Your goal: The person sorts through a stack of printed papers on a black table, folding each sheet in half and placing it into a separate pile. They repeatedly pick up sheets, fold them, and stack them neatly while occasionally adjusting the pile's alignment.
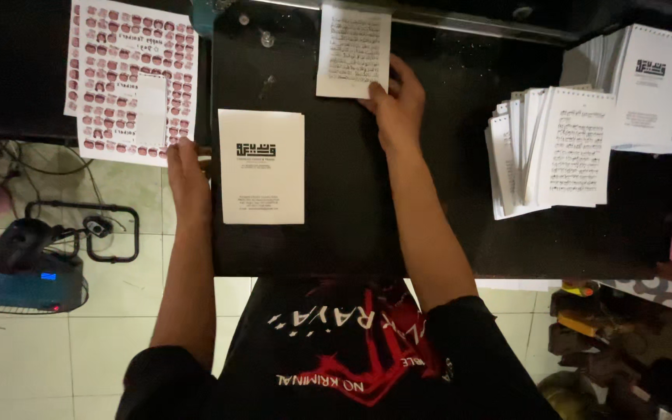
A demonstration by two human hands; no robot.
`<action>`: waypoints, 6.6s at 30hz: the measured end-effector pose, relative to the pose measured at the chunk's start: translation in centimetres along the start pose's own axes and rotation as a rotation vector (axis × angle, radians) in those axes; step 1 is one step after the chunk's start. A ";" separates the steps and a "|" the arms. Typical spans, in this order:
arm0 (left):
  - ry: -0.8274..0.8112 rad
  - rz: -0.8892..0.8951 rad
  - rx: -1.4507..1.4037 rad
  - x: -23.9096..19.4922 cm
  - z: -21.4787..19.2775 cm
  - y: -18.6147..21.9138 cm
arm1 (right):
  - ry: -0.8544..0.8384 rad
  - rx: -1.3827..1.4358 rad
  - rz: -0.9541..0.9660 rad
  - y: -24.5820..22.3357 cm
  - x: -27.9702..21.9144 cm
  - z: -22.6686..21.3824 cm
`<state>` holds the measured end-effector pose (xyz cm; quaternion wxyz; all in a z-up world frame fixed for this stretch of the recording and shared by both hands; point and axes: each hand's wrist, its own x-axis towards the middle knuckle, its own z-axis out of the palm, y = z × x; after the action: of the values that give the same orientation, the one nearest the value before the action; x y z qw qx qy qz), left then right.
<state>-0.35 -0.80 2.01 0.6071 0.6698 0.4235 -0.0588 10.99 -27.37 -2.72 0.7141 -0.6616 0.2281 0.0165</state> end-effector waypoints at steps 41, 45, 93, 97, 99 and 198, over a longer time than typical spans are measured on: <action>-0.637 0.509 -0.463 -15.5 22.2 -4.2 | 0.279 -0.385 -1.186 -8.0 -12.5 -29.7; -0.647 0.547 -0.450 -14.4 23.1 -3.9 | -0.004 -1.008 -1.174 -5.7 -10.5 -29.7; -1.240 0.305 0.752 -12.9 33.5 7.9 | 0.339 0.410 0.105 -1.7 -14.7 -29.4; -1.276 0.280 0.669 -11.8 32.0 5.1 | 0.277 0.383 0.126 -0.4 -15.4 -31.0; -1.306 0.278 0.549 -11.1 31.6 3.7 | 0.188 0.278 0.103 1.6 -15.2 -32.1; -0.624 1.735 1.154 -21.8 26.8 -0.1 | -0.263 0.228 -0.249 4.8 -11.3 -29.9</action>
<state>-2.58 -34.78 8.01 0.1168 0.8805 -0.4583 0.0323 -9.76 -52.13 -3.91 0.8045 -0.5918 0.0498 -0.0113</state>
